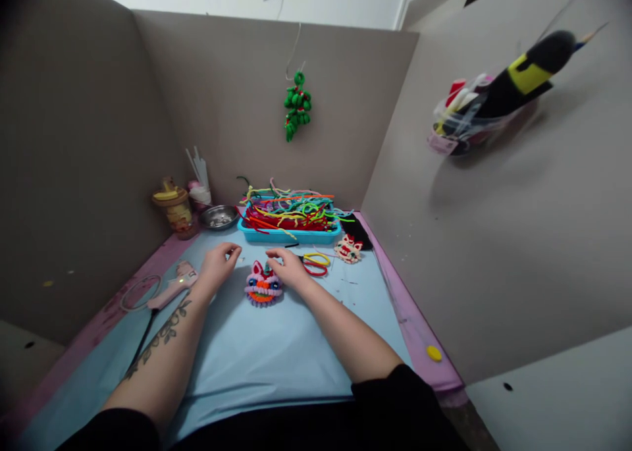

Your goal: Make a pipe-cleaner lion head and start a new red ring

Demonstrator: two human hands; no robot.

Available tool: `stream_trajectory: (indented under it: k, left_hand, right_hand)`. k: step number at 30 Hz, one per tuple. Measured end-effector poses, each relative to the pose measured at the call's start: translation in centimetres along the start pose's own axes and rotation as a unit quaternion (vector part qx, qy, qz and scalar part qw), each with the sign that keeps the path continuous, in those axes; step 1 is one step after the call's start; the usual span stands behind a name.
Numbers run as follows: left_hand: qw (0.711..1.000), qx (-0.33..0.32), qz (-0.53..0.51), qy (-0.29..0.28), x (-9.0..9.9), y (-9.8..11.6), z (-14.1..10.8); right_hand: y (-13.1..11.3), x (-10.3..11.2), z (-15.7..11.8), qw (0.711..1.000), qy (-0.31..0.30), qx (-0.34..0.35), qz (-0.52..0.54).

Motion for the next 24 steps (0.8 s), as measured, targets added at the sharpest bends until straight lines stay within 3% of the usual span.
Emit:
stream_trajectory:
  k: [6,13,19,24]
  left_hand:
    - [1.0,0.001,-0.002,0.0,0.1,0.1,0.0]
    - [1.0,-0.005,-0.008,0.024,0.5,0.1,-0.1]
    - [1.0,-0.006,0.004,0.004,0.0,-0.1,-0.1]
    - [0.999,-0.016,0.02,-0.028,-0.5,0.0,-0.1]
  right_hand:
    - [-1.5,-0.4,1.0,0.999,-0.035,-0.012,-0.033]
    - [-0.7,0.0,1.2,0.999,-0.023,-0.03,0.011]
    - [0.6,-0.1,1.3,0.996,-0.007,-0.056,0.067]
    - [0.3,-0.4,1.0,0.998,-0.023,-0.048,0.046]
Point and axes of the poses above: each hand's wrist, its own z-axis towards the middle knuckle, its own x-axis out of the back of the hand, y = z × x, the point moved 6 cm from there along z, towards the middle knuckle, and after that the axes turned 3 degrees about z, right-handed, at the moved point
